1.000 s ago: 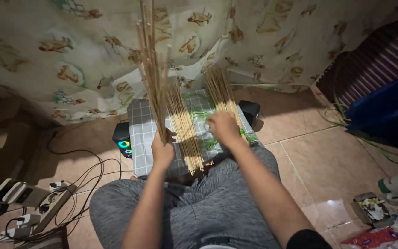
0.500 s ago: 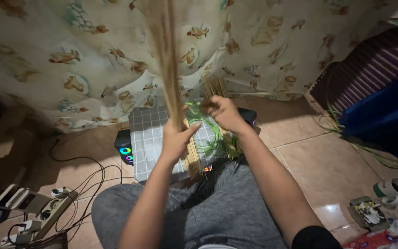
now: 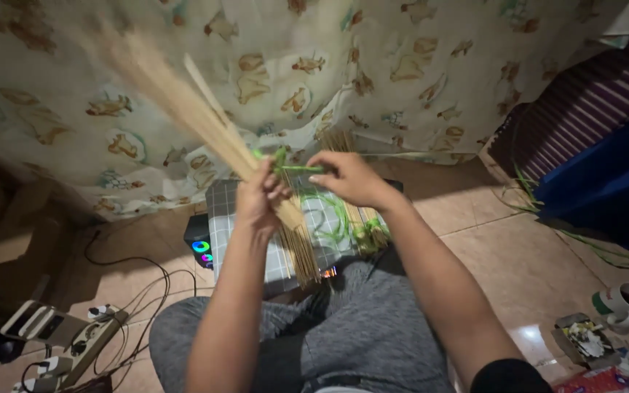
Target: Gathering thin wooden sticks into bundles and securing them with green plastic ties.
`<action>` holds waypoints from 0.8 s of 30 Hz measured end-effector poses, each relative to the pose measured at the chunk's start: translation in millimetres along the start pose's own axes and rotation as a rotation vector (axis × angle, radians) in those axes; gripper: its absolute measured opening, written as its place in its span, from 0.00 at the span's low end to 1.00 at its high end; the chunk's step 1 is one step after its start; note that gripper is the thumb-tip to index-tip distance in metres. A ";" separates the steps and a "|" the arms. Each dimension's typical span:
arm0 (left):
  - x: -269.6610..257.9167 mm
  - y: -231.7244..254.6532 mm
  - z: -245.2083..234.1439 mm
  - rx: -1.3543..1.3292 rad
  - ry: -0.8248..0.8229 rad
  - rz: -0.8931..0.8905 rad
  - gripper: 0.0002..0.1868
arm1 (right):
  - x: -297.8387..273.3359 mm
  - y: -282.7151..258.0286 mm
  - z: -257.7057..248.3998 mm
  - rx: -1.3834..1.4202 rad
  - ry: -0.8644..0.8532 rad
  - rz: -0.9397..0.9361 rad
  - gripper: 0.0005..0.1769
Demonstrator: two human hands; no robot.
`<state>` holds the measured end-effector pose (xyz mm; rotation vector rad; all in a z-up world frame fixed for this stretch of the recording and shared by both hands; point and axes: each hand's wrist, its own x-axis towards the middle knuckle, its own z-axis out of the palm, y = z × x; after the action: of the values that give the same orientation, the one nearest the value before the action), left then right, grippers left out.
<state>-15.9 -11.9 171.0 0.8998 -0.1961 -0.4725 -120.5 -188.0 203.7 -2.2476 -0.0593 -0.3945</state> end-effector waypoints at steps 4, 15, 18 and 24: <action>2.2 17.8 -18.0 -0.043 0.096 0.014 0.13 | -9.4 -11.3 -28.6 0.041 0.130 0.059 0.18; 12.3 14.9 -69.7 0.144 0.211 0.082 0.11 | -111.8 17.7 -95.9 -0.465 0.257 0.080 0.10; 8.6 13.9 -68.7 0.201 0.198 0.084 0.12 | -145.3 29.3 -110.9 -0.690 0.299 0.304 0.12; 1.9 19.9 -55.3 0.205 0.195 0.160 0.11 | -192.9 72.0 -144.8 -0.810 0.857 0.159 0.10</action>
<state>11.7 36.7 152.7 1.1151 -0.1387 -0.2163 -329.1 -326.9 179.9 -2.5937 0.8526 -1.4514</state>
